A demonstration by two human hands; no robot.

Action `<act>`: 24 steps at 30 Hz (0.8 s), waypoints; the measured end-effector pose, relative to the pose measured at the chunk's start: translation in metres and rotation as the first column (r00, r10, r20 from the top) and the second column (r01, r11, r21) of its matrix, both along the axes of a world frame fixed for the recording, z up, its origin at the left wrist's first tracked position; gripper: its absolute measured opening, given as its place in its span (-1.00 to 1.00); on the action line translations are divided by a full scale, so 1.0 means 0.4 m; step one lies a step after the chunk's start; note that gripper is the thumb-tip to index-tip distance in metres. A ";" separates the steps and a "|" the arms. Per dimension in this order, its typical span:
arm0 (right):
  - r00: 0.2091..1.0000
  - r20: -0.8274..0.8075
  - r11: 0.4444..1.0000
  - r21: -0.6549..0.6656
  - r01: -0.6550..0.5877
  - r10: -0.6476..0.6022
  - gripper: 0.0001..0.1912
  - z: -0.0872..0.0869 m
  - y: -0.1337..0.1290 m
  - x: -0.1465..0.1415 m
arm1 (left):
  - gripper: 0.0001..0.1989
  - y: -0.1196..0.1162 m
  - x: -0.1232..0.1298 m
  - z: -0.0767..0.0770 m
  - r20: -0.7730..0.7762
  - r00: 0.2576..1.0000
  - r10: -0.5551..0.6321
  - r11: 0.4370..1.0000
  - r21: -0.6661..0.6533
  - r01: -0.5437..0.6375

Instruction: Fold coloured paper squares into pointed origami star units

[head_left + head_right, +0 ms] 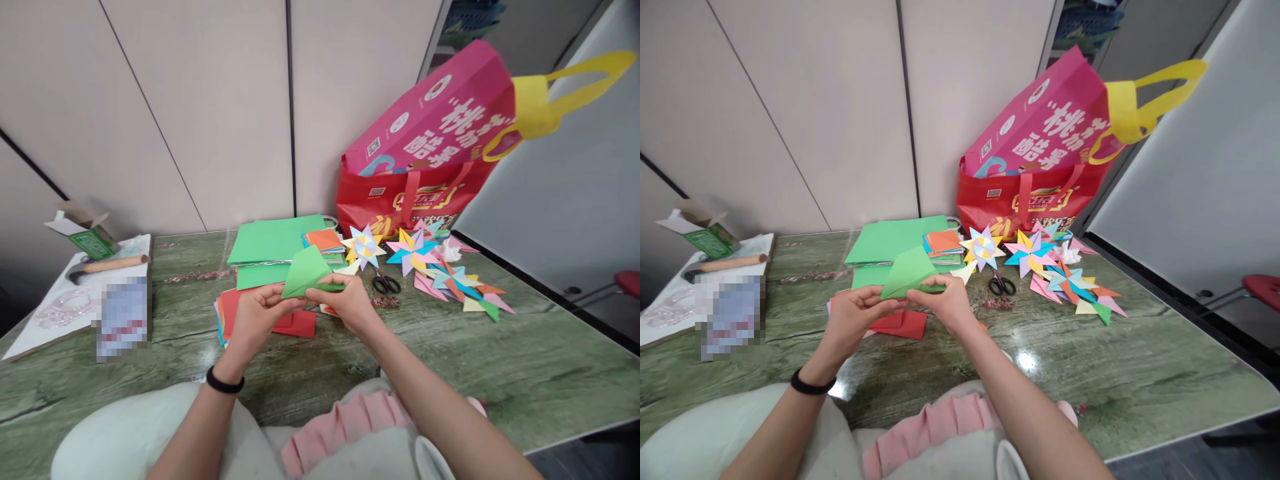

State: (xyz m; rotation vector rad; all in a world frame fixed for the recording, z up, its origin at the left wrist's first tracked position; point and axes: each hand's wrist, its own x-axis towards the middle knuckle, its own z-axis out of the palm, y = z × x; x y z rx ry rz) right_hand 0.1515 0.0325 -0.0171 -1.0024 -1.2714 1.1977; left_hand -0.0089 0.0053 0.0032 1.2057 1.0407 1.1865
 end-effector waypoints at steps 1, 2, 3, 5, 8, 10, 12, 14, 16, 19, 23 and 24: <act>1.000 -0.007 1.000 -0.006 -0.012 0.012 -0.75 0.000 0.000 0.000 | -0.68 0.001 0.000 -0.001 0.003 1.000 0.001 1.000 0.001 -0.001; 1.000 -0.013 1.000 -0.010 -0.021 0.021 -0.75 0.001 -0.001 0.001 | -0.68 0.001 0.000 -0.001 0.007 1.000 0.001 1.000 0.001 -0.001; 1.000 -0.016 1.000 -0.012 -0.026 0.025 -0.75 0.002 -0.002 0.001 | -0.69 0.001 0.000 -0.002 0.013 1.000 0.001 1.000 0.000 -0.001; 1.000 -0.015 1.000 -0.011 -0.022 0.022 -0.74 0.004 -0.003 0.001 | -0.70 0.002 0.001 -0.003 0.029 1.000 0.001 1.000 -0.004 -0.001; 0.999 -0.026 0.999 -0.021 -0.026 0.026 -0.74 0.008 -0.005 0.000 | -0.74 0.002 0.001 -0.003 0.046 0.999 0.007 1.000 -0.007 -0.007; 0.998 -0.045 0.999 -0.035 -0.041 0.039 -0.74 0.009 -0.006 0.000 | -0.76 0.001 0.002 -0.002 0.050 0.999 0.017 1.000 -0.009 -0.017; 0.997 -0.062 0.998 -0.045 -0.052 0.049 -0.74 0.009 -0.006 -0.001 | -0.76 0.000 0.004 -0.001 0.058 0.998 0.028 1.000 -0.015 -0.027; 0.995 -0.082 0.997 -0.055 -0.063 0.058 -0.74 0.007 -0.006 -0.002 | -0.75 -0.001 0.005 0.000 0.070 0.997 0.035 0.999 -0.018 -0.033; 0.993 -0.100 0.995 -0.064 -0.072 0.065 -0.73 0.006 -0.006 -0.003 | -0.75 -0.002 0.007 -0.001 0.080 0.996 0.045 0.999 -0.025 -0.044; 0.990 -0.124 0.994 -0.079 -0.077 0.067 -0.70 0.006 -0.006 -0.005 | -0.76 -0.003 0.007 -0.004 0.093 0.994 0.066 0.997 -0.041 -0.062; 0.993 -0.110 0.994 -0.093 -0.059 0.048 -0.66 0.012 -0.010 -0.005 | -0.77 0.000 0.005 -0.005 0.077 0.995 0.071 0.996 -0.060 -0.066; 0.996 -0.083 0.995 -0.086 -0.052 0.045 -0.65 0.014 -0.011 -0.004 | -0.76 0.001 0.004 -0.004 0.064 0.996 0.060 0.996 -0.066 -0.056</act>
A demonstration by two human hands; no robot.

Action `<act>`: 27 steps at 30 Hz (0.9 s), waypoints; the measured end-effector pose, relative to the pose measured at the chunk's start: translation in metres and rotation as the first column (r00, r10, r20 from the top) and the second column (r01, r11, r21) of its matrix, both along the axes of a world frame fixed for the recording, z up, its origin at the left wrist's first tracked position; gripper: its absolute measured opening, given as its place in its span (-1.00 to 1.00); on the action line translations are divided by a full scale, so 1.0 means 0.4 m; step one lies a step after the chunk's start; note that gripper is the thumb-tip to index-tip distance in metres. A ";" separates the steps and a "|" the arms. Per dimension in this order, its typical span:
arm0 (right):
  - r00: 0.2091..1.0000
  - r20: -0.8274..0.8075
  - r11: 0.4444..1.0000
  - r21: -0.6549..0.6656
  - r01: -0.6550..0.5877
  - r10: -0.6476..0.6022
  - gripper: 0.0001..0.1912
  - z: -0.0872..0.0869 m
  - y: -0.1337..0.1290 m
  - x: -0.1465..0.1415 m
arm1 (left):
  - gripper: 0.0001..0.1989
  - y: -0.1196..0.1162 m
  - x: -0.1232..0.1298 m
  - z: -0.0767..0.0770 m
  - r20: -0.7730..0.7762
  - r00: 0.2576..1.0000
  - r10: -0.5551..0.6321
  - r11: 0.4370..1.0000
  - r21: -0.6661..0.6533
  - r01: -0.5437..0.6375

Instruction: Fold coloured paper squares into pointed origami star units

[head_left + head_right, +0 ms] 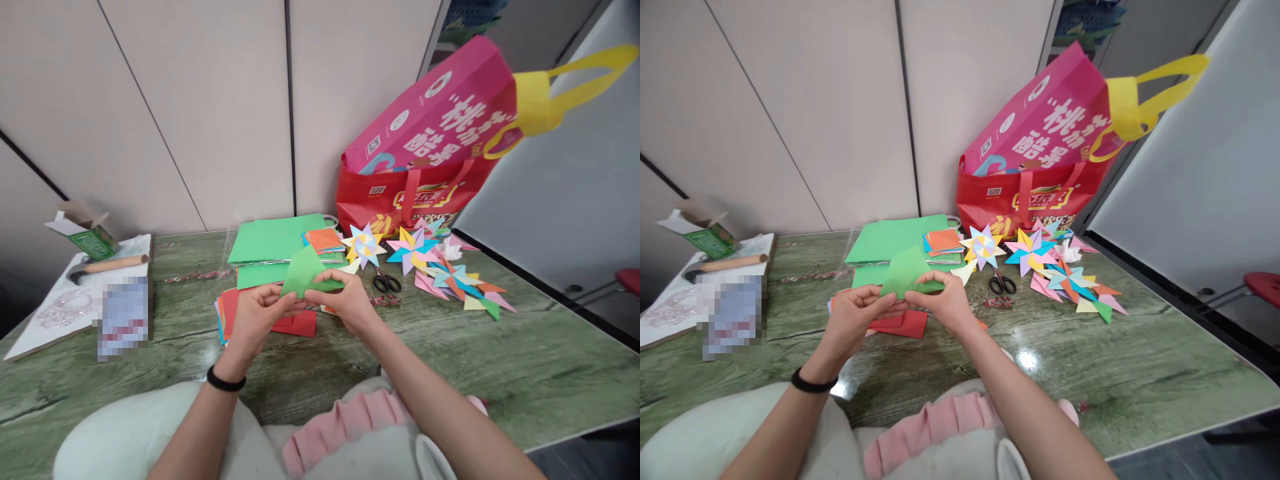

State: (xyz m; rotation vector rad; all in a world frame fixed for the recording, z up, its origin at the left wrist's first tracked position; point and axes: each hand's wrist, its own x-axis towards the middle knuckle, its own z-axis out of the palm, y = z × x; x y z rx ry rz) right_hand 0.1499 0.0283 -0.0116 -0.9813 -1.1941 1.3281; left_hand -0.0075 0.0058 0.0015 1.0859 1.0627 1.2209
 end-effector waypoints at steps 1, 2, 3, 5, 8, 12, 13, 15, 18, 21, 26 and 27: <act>0.999 0.034 1.000 0.014 0.002 -0.003 -0.66 0.001 0.000 0.001 | -0.75 0.001 -0.001 0.001 -0.014 1.000 -0.014 1.000 -0.005 0.014; 0.997 0.071 1.000 0.031 0.003 -0.005 -0.67 0.002 0.000 0.003 | -0.74 0.002 -0.002 0.002 -0.029 0.999 -0.028 1.000 -0.008 0.028; 0.994 0.108 0.999 0.054 0.003 -0.009 -0.68 0.002 0.000 0.004 | -0.73 0.003 -0.003 0.002 -0.043 0.998 -0.042 0.999 -0.009 0.041; 0.983 0.183 0.994 0.105 0.002 -0.021 -0.70 0.000 0.002 0.007 | -0.71 0.004 -0.005 0.002 -0.057 0.996 -0.062 0.998 -0.009 0.061; 0.970 0.241 0.988 0.153 -0.002 -0.036 -0.71 -0.003 0.004 0.008 | -0.67 0.005 -0.007 -0.001 -0.061 0.994 -0.086 0.996 -0.016 0.085; 0.995 0.099 0.997 0.064 -0.034 0.028 -0.71 -0.003 0.005 0.004 | -0.68 0.005 -0.006 -0.004 -0.069 0.996 -0.053 0.999 0.000 0.053; 0.998 0.046 0.999 0.030 -0.041 0.040 -0.70 -0.003 0.005 0.002 | -0.69 0.004 -0.005 -0.004 -0.066 0.997 -0.041 0.999 0.000 0.041; 0.999 -0.032 0.999 -0.031 -0.041 0.040 -0.68 -0.004 0.007 0.001 | -0.71 0.003 -0.003 -0.004 -0.057 0.998 -0.027 1.000 -0.011 0.026; 0.998 -0.067 0.997 -0.073 -0.014 0.009 -0.63 -0.006 0.010 0.001 | -0.71 0.002 0.001 -0.003 -0.037 0.999 -0.025 0.999 -0.035 0.024; 0.998 -0.060 0.999 -0.037 0.028 -0.030 -0.55 -0.007 0.012 0.003 | -0.70 0.000 0.003 0.000 -0.013 0.999 -0.032 0.998 -0.055 0.031; 0.998 -0.024 0.998 -0.008 0.057 -0.057 -0.45 0.000 0.009 0.004 | -0.70 -0.002 0.000 0.001 -0.012 0.999 -0.052 0.996 -0.070 0.051; 0.998 -0.020 0.998 -0.005 0.060 -0.060 -0.43 0.001 0.009 0.004 | -0.69 -0.002 0.000 0.000 -0.012 0.999 -0.053 0.996 -0.068 0.052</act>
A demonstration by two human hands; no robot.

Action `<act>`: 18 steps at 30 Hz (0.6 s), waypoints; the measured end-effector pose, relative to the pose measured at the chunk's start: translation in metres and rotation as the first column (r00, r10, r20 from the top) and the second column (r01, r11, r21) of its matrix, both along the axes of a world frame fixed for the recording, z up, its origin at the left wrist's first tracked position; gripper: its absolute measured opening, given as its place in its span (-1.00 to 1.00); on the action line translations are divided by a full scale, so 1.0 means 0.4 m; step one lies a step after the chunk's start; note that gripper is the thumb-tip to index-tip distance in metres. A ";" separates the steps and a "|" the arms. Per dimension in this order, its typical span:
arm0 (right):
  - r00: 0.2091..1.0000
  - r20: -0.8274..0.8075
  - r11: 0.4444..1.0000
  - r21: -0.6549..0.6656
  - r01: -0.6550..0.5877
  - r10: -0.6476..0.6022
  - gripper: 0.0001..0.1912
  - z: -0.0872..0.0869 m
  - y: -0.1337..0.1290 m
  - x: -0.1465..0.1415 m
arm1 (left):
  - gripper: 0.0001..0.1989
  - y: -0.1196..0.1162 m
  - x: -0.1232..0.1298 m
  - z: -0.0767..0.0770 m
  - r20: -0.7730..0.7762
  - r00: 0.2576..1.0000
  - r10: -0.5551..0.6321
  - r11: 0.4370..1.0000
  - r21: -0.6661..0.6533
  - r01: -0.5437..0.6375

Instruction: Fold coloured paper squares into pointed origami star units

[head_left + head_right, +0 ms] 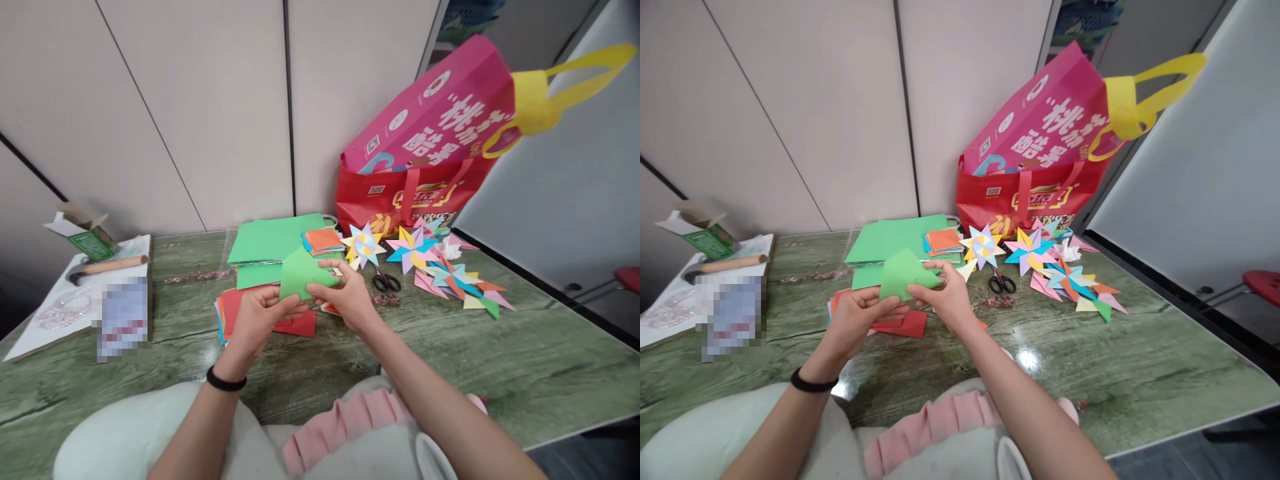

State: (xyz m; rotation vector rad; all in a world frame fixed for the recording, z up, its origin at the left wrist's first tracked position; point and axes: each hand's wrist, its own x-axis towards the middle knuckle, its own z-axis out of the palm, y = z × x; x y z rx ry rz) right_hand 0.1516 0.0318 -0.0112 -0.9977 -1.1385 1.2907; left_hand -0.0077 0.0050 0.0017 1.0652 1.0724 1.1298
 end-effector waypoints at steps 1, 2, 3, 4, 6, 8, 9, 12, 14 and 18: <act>1.000 0.003 1.000 0.004 0.004 -0.004 -0.41 0.000 0.000 0.000 | -0.69 0.000 0.000 -0.001 0.001 1.000 -0.001 1.000 0.002 0.001; 1.000 0.007 1.000 0.009 0.008 -0.008 -0.40 0.000 0.000 0.000 | -0.69 0.000 0.000 -0.001 0.002 1.000 -0.002 1.000 0.005 0.002; 1.000 0.009 1.000 0.015 0.012 -0.012 -0.39 0.000 0.000 -0.001 | -0.69 0.000 0.000 -0.002 0.003 1.000 -0.003 1.000 0.006 0.003; 1.000 0.009 1.000 0.022 0.017 -0.017 -0.38 -0.001 0.000 -0.001 | -0.69 0.000 0.000 -0.003 0.004 1.000 -0.002 1.000 0.006 0.002; 1.000 0.003 0.999 0.036 0.016 -0.016 -0.41 -0.004 0.002 -0.002 | -0.68 0.002 0.001 -0.004 0.005 1.000 0.008 1.000 0.004 -0.008; 1.000 -0.005 0.999 0.048 -0.010 0.010 -0.49 -0.007 0.003 -0.002 | -0.68 0.004 0.001 -0.006 0.006 1.000 0.021 1.000 0.005 -0.021; 1.000 -0.009 0.999 0.046 -0.028 0.028 -0.54 -0.008 0.004 -0.002 | -0.68 0.004 0.002 -0.007 0.006 1.000 0.029 1.000 0.005 -0.029; 0.998 -0.009 0.998 0.009 -0.058 0.059 -0.62 -0.009 0.003 -0.001 | -0.66 0.005 0.005 -0.009 0.017 0.998 0.060 0.998 0.003 -0.060; 0.999 0.003 0.999 -0.019 -0.051 0.051 -0.64 -0.008 0.003 0.000 | -0.66 0.004 0.007 -0.010 0.037 0.997 0.074 0.997 0.003 -0.074; 0.999 0.016 0.998 -0.044 -0.037 0.038 -0.64 -0.006 0.002 0.001 | -0.67 0.001 0.010 -0.009 0.080 0.993 0.092 0.996 -0.008 -0.091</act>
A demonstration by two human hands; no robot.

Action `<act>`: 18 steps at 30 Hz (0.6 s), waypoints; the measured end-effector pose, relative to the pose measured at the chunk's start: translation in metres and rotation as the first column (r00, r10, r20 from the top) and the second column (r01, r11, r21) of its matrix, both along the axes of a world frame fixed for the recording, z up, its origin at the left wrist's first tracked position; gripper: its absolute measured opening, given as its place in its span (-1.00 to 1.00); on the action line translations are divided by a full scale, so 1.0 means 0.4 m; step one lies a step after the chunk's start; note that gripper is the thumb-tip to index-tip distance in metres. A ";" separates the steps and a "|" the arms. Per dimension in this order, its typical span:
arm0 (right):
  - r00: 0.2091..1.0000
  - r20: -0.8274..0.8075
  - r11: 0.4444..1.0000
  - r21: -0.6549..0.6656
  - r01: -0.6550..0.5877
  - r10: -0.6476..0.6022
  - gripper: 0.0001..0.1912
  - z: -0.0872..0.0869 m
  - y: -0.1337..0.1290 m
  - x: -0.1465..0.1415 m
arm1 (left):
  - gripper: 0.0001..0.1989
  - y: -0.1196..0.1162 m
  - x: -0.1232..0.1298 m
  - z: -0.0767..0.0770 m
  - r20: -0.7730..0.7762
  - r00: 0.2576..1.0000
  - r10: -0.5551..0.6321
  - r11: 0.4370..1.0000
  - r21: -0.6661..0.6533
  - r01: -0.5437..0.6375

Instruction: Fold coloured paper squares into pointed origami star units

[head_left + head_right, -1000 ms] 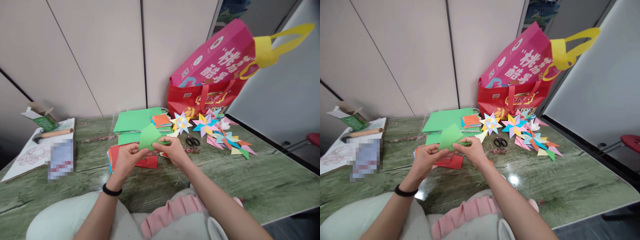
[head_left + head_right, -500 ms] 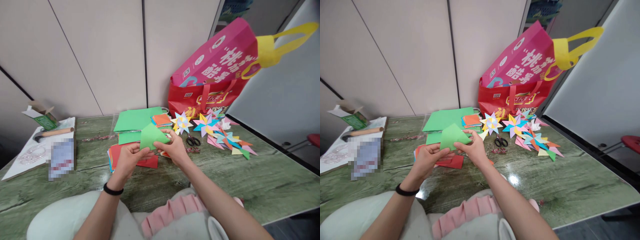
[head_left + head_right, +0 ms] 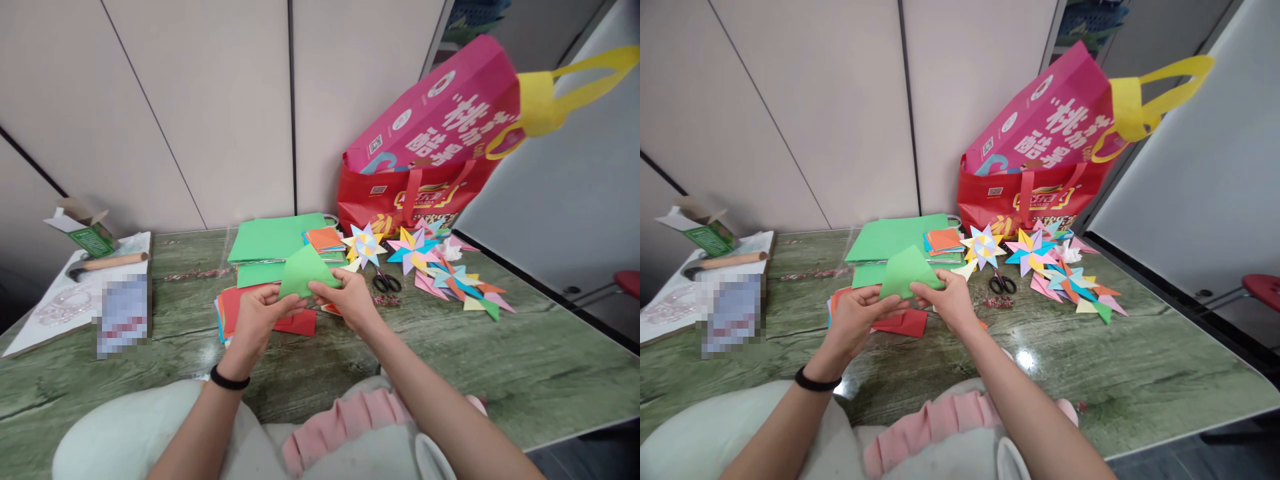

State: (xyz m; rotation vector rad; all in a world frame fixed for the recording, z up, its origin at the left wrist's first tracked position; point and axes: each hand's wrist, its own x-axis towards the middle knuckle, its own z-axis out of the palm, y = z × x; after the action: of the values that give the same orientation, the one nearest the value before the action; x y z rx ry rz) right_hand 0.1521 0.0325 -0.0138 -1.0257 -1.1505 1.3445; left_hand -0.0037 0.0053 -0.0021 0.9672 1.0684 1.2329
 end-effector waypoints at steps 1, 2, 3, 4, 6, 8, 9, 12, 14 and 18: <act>1.000 0.002 1.000 0.001 0.002 -0.002 -0.63 0.001 0.000 0.000 | -0.67 0.000 0.001 0.000 0.009 1.000 0.006 1.000 -0.006 -0.006; 1.000 0.004 1.000 0.005 0.004 -0.004 -0.63 0.001 0.000 0.000 | -0.66 -0.001 0.001 0.000 0.016 1.000 0.010 1.000 -0.011 -0.010; 1.000 0.006 1.000 0.008 0.006 -0.006 -0.63 0.002 0.000 0.000 | -0.66 -0.001 0.001 0.000 0.021 1.000 0.012 1.000 -0.014 -0.012; 1.000 0.007 1.000 0.010 0.009 -0.009 -0.63 0.004 -0.001 -0.001 | -0.66 0.000 0.002 0.000 0.025 1.000 0.014 1.000 -0.015 -0.013; 1.000 0.004 1.000 0.012 0.014 -0.014 -0.64 0.006 -0.002 -0.001 | -0.67 0.000 0.003 -0.001 0.032 0.999 0.015 1.000 -0.011 -0.015; 1.000 0.000 1.000 0.018 0.014 -0.014 -0.66 0.007 -0.003 -0.002 | -0.67 0.001 0.003 -0.001 0.039 0.999 0.014 1.000 -0.001 -0.014; 1.000 -0.003 1.000 0.023 0.013 -0.013 -0.67 0.007 -0.003 -0.002 | -0.68 0.001 0.002 -0.001 0.037 0.999 0.014 1.000 0.000 -0.014; 1.000 -0.022 0.999 0.036 0.004 -0.003 -0.68 0.002 -0.001 -0.002 | -0.68 0.001 0.000 -0.001 0.026 1.000 0.001 1.000 0.000 -0.001; 0.999 -0.039 0.999 0.033 -0.009 0.011 -0.67 -0.002 0.001 -0.003 | -0.68 0.001 -0.002 -0.001 0.018 1.000 -0.005 1.000 -0.001 0.005; 0.995 -0.066 0.997 0.022 -0.069 0.070 -0.60 -0.005 0.000 -0.005 | -0.67 0.000 -0.002 -0.002 0.004 1.000 -0.020 1.000 -0.002 0.020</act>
State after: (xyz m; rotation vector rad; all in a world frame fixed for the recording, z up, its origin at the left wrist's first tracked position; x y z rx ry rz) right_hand 0.1503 0.0323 -0.0157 -0.9274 -1.1557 1.4095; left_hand -0.0047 0.0052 -0.0028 0.9719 1.0542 1.2166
